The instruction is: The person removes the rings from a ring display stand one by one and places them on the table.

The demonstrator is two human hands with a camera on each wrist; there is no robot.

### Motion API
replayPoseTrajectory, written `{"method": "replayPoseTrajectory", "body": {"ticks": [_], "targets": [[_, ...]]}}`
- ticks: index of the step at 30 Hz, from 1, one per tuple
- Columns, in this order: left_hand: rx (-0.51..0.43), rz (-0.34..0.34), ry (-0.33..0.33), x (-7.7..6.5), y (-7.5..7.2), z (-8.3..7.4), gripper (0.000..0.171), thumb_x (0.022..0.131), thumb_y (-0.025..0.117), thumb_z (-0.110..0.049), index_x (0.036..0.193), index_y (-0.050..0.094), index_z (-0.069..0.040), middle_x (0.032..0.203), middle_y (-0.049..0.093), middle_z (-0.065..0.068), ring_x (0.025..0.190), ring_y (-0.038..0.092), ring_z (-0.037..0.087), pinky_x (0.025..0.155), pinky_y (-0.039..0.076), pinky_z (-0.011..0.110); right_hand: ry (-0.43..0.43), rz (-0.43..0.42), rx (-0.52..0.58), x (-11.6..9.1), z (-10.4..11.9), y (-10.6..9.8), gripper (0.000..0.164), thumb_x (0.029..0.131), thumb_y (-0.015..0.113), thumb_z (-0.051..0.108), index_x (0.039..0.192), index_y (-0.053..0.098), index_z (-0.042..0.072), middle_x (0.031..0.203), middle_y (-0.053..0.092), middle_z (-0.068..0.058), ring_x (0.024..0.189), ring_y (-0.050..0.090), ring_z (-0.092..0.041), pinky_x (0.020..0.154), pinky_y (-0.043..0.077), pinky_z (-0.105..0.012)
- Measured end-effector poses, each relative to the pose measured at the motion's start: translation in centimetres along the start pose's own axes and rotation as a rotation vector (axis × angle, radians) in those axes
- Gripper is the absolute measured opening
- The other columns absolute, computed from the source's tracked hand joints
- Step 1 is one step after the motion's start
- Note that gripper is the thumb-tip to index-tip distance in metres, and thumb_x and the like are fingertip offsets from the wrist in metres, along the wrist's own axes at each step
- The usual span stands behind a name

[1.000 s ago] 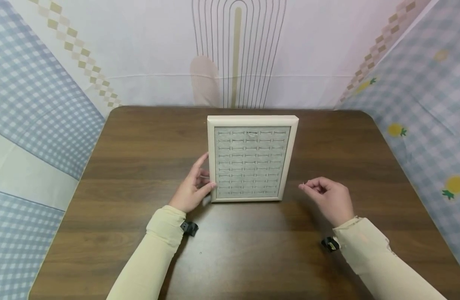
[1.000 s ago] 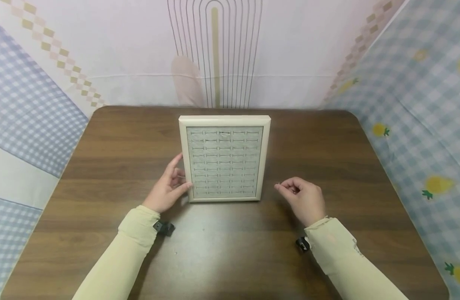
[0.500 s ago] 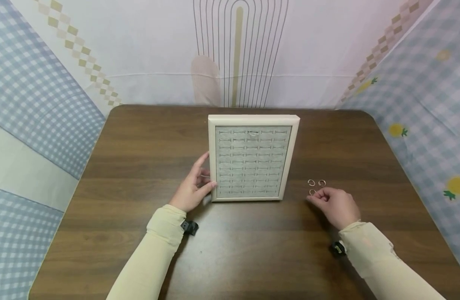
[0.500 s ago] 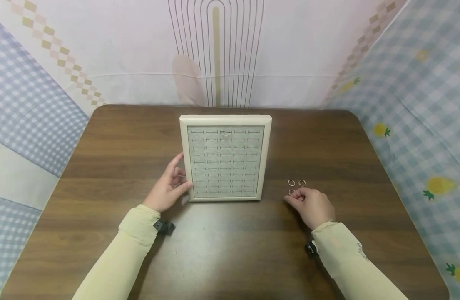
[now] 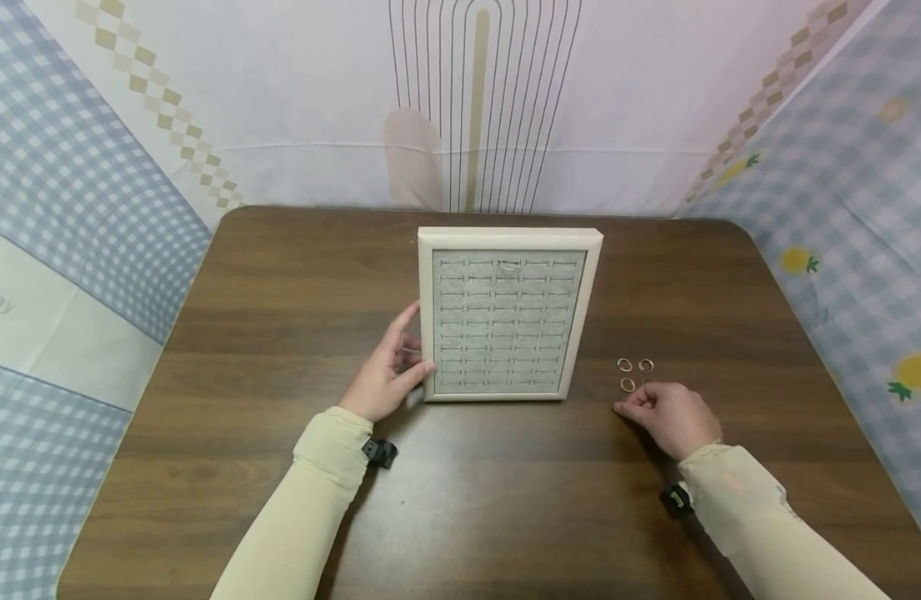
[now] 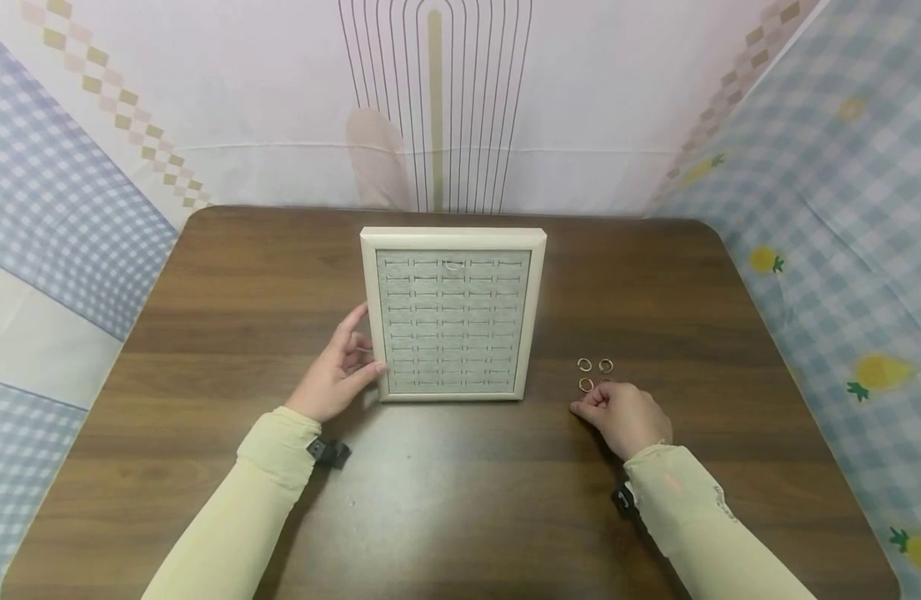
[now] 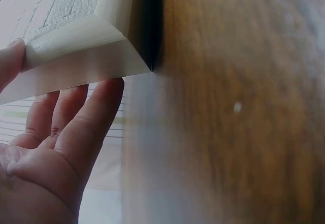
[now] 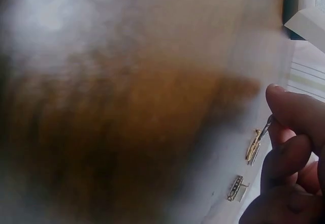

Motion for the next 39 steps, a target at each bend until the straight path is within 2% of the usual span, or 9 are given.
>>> {"method": "replayPoseTrajectory", "body": {"ticks": [10, 24, 32, 39], "targets": [[0.009, -0.002, -0.016, 0.0, -0.1, 0.1, 0.089, 0.094, 0.07, -0.006, 0.161, 0.016, -0.028, 0.114, 0.062, 0.021, 0.101, 0.067, 0.033, 0.093, 0.053, 0.051, -0.004, 0.026, 0.001, -0.2, -0.1, 0.3, 0.026, 0.089, 0.074, 0.042, 0.077, 0.07, 0.019, 0.067, 0.061, 0.008, 0.064, 0.051, -0.015, 0.059, 0.04, -0.031], [0.009, -0.002, -0.004, 0.0, -0.1, 0.1, 0.088, 0.094, 0.07, -0.006, 0.161, 0.016, -0.027, 0.113, 0.062, 0.021, 0.099, 0.067, 0.032, 0.091, 0.054, 0.049, -0.015, 0.017, 0.005, -0.3, -0.1, 0.5, 0.025, 0.088, 0.076, 0.042, 0.077, 0.072, 0.02, 0.068, 0.063, 0.01, 0.063, 0.052, -0.013, 0.058, 0.042, -0.031], [0.014, -0.004, 0.006, 0.0, -0.1, 0.1, 0.089, 0.094, 0.071, -0.007, 0.161, 0.016, -0.027, 0.114, 0.062, 0.021, 0.099, 0.067, 0.032, 0.091, 0.054, 0.05, -0.054, -0.079, 0.065, -0.4, 0.8, -0.7, 0.023, 0.088, 0.078, 0.037, 0.08, 0.072, 0.016, 0.066, 0.061, 0.007, 0.061, 0.05, -0.015, 0.057, 0.04, -0.03], [0.018, 0.0, 0.007, 0.0, 0.1, 0.0, 0.088, 0.094, 0.07, -0.007, 0.161, 0.016, -0.027, 0.114, 0.063, 0.021, 0.099, 0.068, 0.032, 0.091, 0.054, 0.05, -0.093, -0.239, 0.154, -0.6, 2.3, -2.3, 0.021, 0.089, 0.078, 0.034, 0.083, 0.075, 0.014, 0.068, 0.063, 0.003, 0.061, 0.052, -0.015, 0.054, 0.042, -0.027]]}}
Point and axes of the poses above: each hand's wrist, its own x-axis towards the middle knuckle, its own y-axis out of the palm, z = x × y, the point moved 8 cm from there along x, towards the middle knuckle
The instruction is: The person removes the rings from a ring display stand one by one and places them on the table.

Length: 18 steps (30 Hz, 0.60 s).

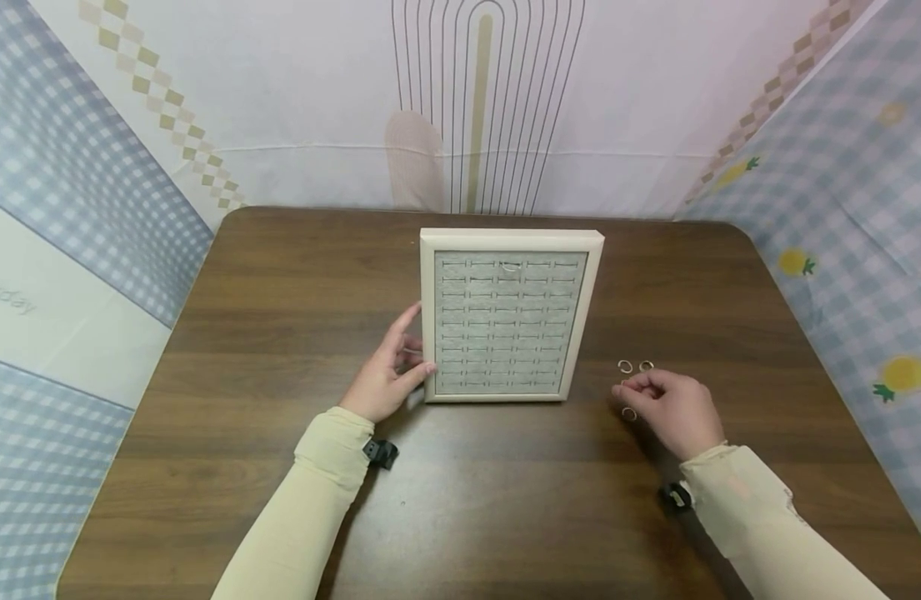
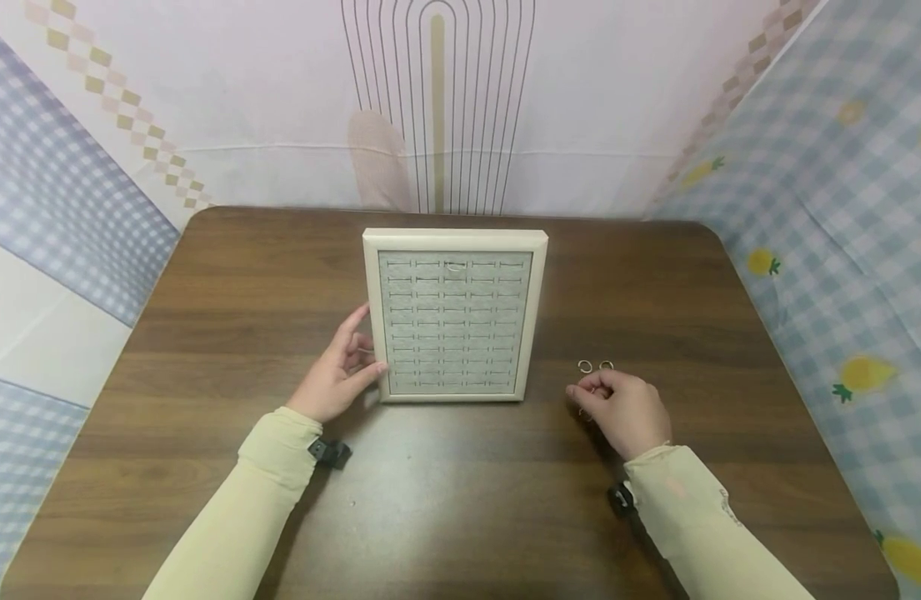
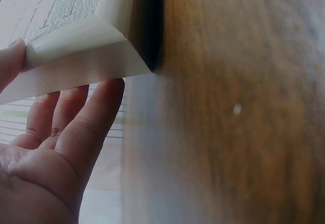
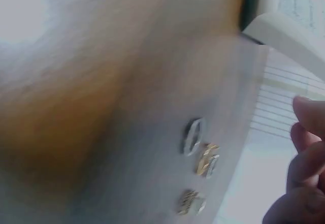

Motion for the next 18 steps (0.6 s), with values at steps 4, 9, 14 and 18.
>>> {"method": "replayPoseTrajectory", "body": {"ticks": [4, 9, 14, 18], "targets": [[0.006, -0.003, -0.007, 0.0, 0.0, 0.0, 0.089, 0.094, 0.07, -0.007, 0.161, 0.016, -0.027, 0.115, 0.062, 0.021, 0.099, 0.067, 0.033, 0.091, 0.054, 0.051, -0.017, -0.074, 0.05, 0.2, 1.3, -0.6, 0.021, 0.088, 0.079, 0.034, 0.087, 0.078, 0.013, 0.068, 0.062, 0.002, 0.059, 0.05, -0.014, 0.05, 0.04, -0.024], [0.007, 0.001, -0.021, 0.0, 0.0, 0.0, 0.088, 0.095, 0.07, -0.007, 0.161, 0.016, -0.027, 0.115, 0.062, 0.02, 0.1, 0.067, 0.033, 0.091, 0.054, 0.051, -0.045, -0.153, 0.089, 0.7, 2.6, -1.2, 0.017, 0.087, 0.08, 0.03, 0.09, 0.079, 0.013, 0.065, 0.059, 0.001, 0.057, 0.05, -0.014, 0.049, 0.038, -0.022], [0.0, 0.003, -0.029, 0.0, 0.0, 0.0, 0.088, 0.095, 0.07, -0.007, 0.161, 0.016, -0.028, 0.116, 0.062, 0.02, 0.101, 0.067, 0.033, 0.092, 0.054, 0.051, -0.091, -0.242, 0.126, 1.1, 4.0, -1.8, 0.012, 0.086, 0.082, 0.023, 0.089, 0.079, 0.012, 0.062, 0.057, 0.001, 0.055, 0.048, -0.012, 0.048, 0.036, -0.02], [0.005, 0.003, -0.03, -0.1, 0.0, -0.1, 0.088, 0.095, 0.07, -0.008, 0.161, 0.016, -0.028, 0.116, 0.062, 0.02, 0.101, 0.067, 0.032, 0.092, 0.054, 0.051, -0.127, -0.273, 0.168, 1.3, 5.3, -2.1, 0.012, 0.085, 0.083, 0.02, 0.091, 0.08, 0.01, 0.063, 0.057, 0.0, 0.056, 0.047, -0.01, 0.049, 0.036, -0.018]]}}
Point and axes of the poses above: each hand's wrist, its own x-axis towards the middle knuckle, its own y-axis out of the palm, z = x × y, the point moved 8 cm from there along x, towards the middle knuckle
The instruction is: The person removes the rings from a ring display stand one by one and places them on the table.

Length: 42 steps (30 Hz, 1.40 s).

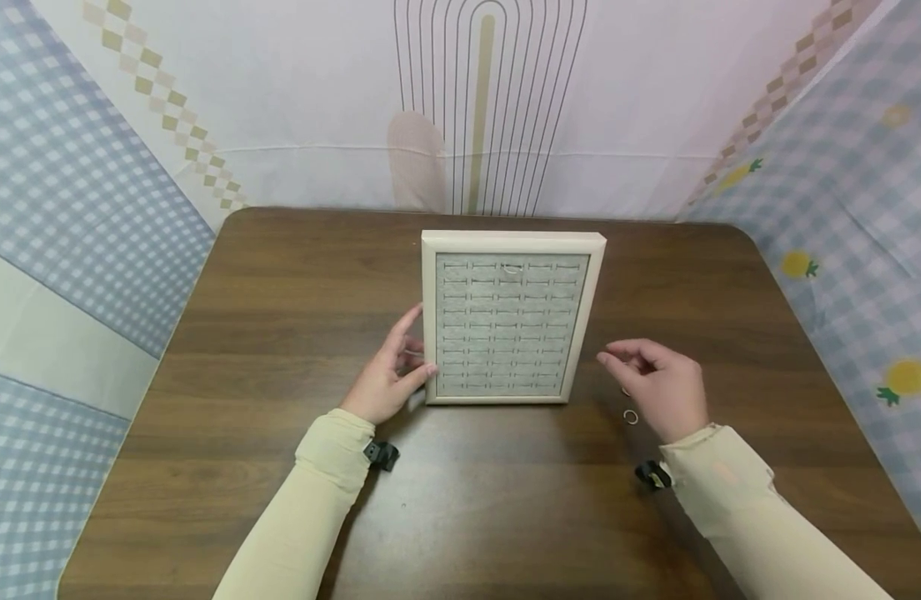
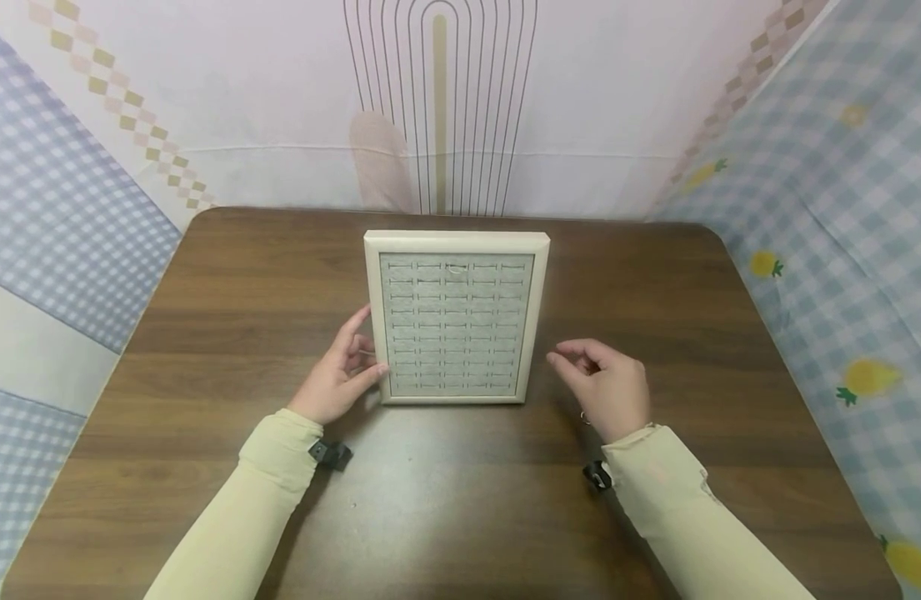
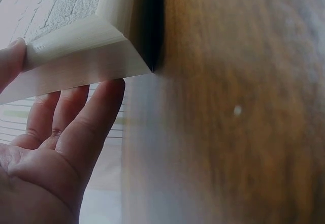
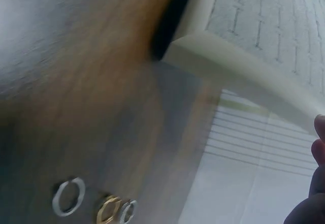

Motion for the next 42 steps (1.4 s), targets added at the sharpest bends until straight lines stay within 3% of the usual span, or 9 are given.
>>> {"method": "replayPoseTrajectory", "body": {"ticks": [12, 26, 37, 42], "targets": [[-0.011, -0.004, 0.011, -0.1, -0.2, 0.2, 0.088, 0.094, 0.07, -0.007, 0.161, 0.016, -0.028, 0.115, 0.062, 0.02, 0.1, 0.067, 0.032, 0.091, 0.054, 0.05, -0.106, -0.066, 0.081, 1.5, 3.4, 0.6, 0.01, 0.081, 0.085, 0.012, 0.089, 0.08, 0.01, 0.062, 0.056, 0.001, 0.056, 0.045, -0.005, 0.051, 0.035, -0.015], [-0.002, -0.002, 0.023, -0.1, -0.1, 0.2, 0.087, 0.095, 0.07, -0.008, 0.161, 0.017, -0.028, 0.116, 0.062, 0.019, 0.1, 0.067, 0.03, 0.09, 0.054, 0.05, -0.236, -0.06, 0.139, 3.2, 7.2, 1.6, 0.013, 0.079, 0.085, 0.005, 0.09, 0.08, 0.005, 0.061, 0.057, 0.001, 0.055, 0.046, -0.005, 0.052, 0.035, -0.015], [0.0, -0.002, 0.02, 0.1, 0.0, 0.2, 0.088, 0.094, 0.071, -0.008, 0.161, 0.016, -0.024, 0.116, 0.062, 0.02, 0.099, 0.067, 0.031, 0.089, 0.056, 0.049, -0.291, -0.052, 0.152, 4.8, 9.9, 1.7, 0.012, 0.08, 0.084, 0.005, 0.091, 0.081, 0.007, 0.061, 0.059, -0.001, 0.055, 0.046, -0.006, 0.054, 0.036, -0.013], [-0.004, 0.0, 0.01, 0.1, 0.0, 0.3, 0.089, 0.094, 0.071, -0.008, 0.161, 0.016, -0.028, 0.116, 0.062, 0.019, 0.099, 0.068, 0.031, 0.089, 0.056, 0.048, -0.285, -0.035, 0.149, 5.5, 10.6, 2.0, 0.012, 0.082, 0.083, 0.007, 0.093, 0.081, 0.009, 0.061, 0.057, -0.002, 0.055, 0.044, -0.007, 0.054, 0.035, -0.015]]}}
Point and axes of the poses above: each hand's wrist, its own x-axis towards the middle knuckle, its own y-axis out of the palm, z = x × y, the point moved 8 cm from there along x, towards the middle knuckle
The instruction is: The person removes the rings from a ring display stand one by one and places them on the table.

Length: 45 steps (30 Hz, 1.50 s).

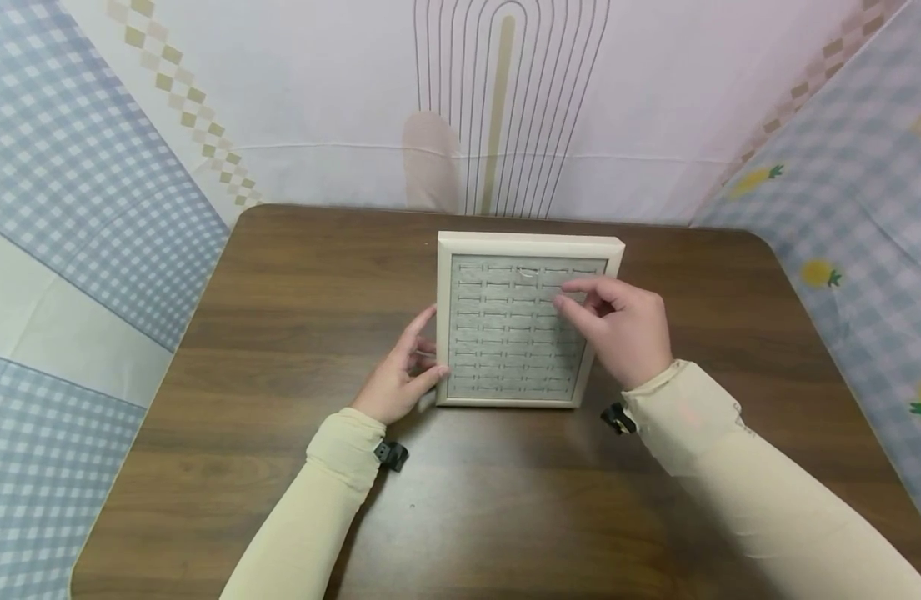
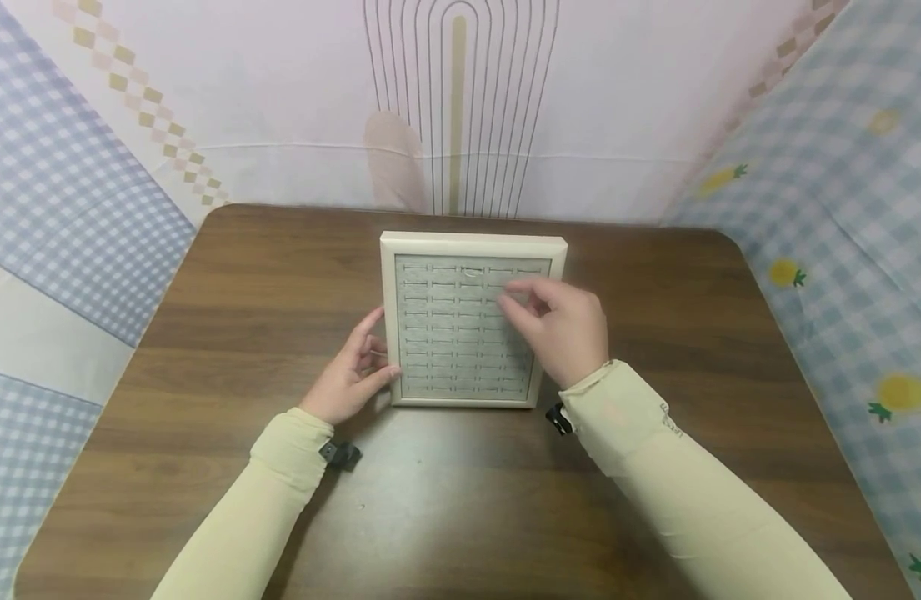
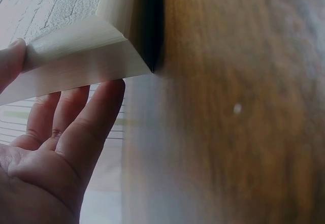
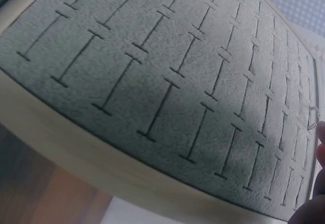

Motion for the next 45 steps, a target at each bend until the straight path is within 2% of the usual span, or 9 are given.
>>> {"method": "replayPoseTrajectory", "body": {"ticks": [10, 16, 20, 26, 32, 36, 45], "targets": [[-0.004, 0.013, 0.0, 0.0, 0.1, -0.1, 0.088, 0.095, 0.07, -0.009, 0.161, 0.017, -0.029, 0.116, 0.062, 0.018, 0.1, 0.068, 0.03, 0.089, 0.056, 0.048, -0.046, 0.011, -0.01, 0.9, 1.0, 0.9, 0.015, 0.08, 0.085, 0.007, 0.094, 0.081, 0.008, 0.059, 0.057, -0.001, 0.054, 0.044, -0.007, 0.054, 0.034, -0.015], [0.022, 0.014, -0.033, -0.1, 0.2, -0.1, 0.088, 0.095, 0.07, -0.011, 0.161, 0.016, -0.034, 0.117, 0.062, 0.015, 0.101, 0.067, 0.028, 0.089, 0.056, 0.049, -0.032, 0.022, -0.04, 1.3, 1.2, 1.1, 0.015, 0.08, 0.085, 0.008, 0.095, 0.081, 0.008, 0.06, 0.058, -0.001, 0.055, 0.044, -0.007, 0.053, 0.034, -0.015], [0.034, 0.005, -0.041, -0.1, 0.0, -0.1, 0.086, 0.096, 0.07, -0.012, 0.161, 0.017, -0.033, 0.117, 0.062, 0.014, 0.102, 0.067, 0.028, 0.089, 0.055, 0.05, -0.041, 0.027, -0.037, 1.6, 1.6, 1.3, 0.014, 0.082, 0.084, 0.009, 0.095, 0.081, 0.009, 0.059, 0.057, -0.001, 0.054, 0.044, -0.009, 0.053, 0.033, -0.016], [0.053, 0.009, -0.056, -0.1, -0.2, 0.0, 0.087, 0.096, 0.07, -0.015, 0.16, 0.016, -0.041, 0.116, 0.062, 0.012, 0.102, 0.067, 0.027, 0.088, 0.056, 0.049, -0.049, 0.032, -0.03, 2.0, 2.1, 1.7, 0.011, 0.083, 0.084, 0.013, 0.094, 0.081, 0.011, 0.058, 0.056, 0.001, 0.054, 0.043, -0.01, 0.052, 0.032, -0.016], [0.052, 0.009, -0.06, -0.1, -0.2, 0.0, 0.088, 0.096, 0.07, -0.016, 0.159, 0.015, -0.044, 0.117, 0.061, 0.012, 0.103, 0.067, 0.027, 0.089, 0.056, 0.049, -0.023, 0.064, -0.059, 2.3, 2.3, 2.3, 0.009, 0.085, 0.083, 0.017, 0.093, 0.082, 0.013, 0.059, 0.057, 0.002, 0.055, 0.045, -0.011, 0.052, 0.033, -0.017], [0.053, 0.007, -0.067, -0.2, -0.2, 0.1, 0.088, 0.096, 0.07, -0.016, 0.159, 0.016, -0.042, 0.118, 0.061, 0.012, 0.103, 0.067, 0.027, 0.088, 0.056, 0.049, -0.008, 0.089, -0.077, 2.5, 2.4, 2.7, 0.006, 0.085, 0.082, 0.017, 0.09, 0.082, 0.014, 0.059, 0.059, 0.002, 0.056, 0.047, -0.012, 0.052, 0.033, -0.017], [0.017, 0.01, 0.011, -0.2, -0.3, -0.2, 0.087, 0.095, 0.07, -0.007, 0.161, 0.017, -0.027, 0.114, 0.061, 0.016, 0.1, 0.068, 0.028, 0.089, 0.056, 0.048, 0.002, 0.131, -0.109, 2.7, 2.7, 3.1, 0.005, 0.087, 0.08, 0.018, 0.086, 0.08, 0.014, 0.063, 0.063, 0.002, 0.055, 0.049, -0.012, 0.052, 0.035, -0.018]]}}
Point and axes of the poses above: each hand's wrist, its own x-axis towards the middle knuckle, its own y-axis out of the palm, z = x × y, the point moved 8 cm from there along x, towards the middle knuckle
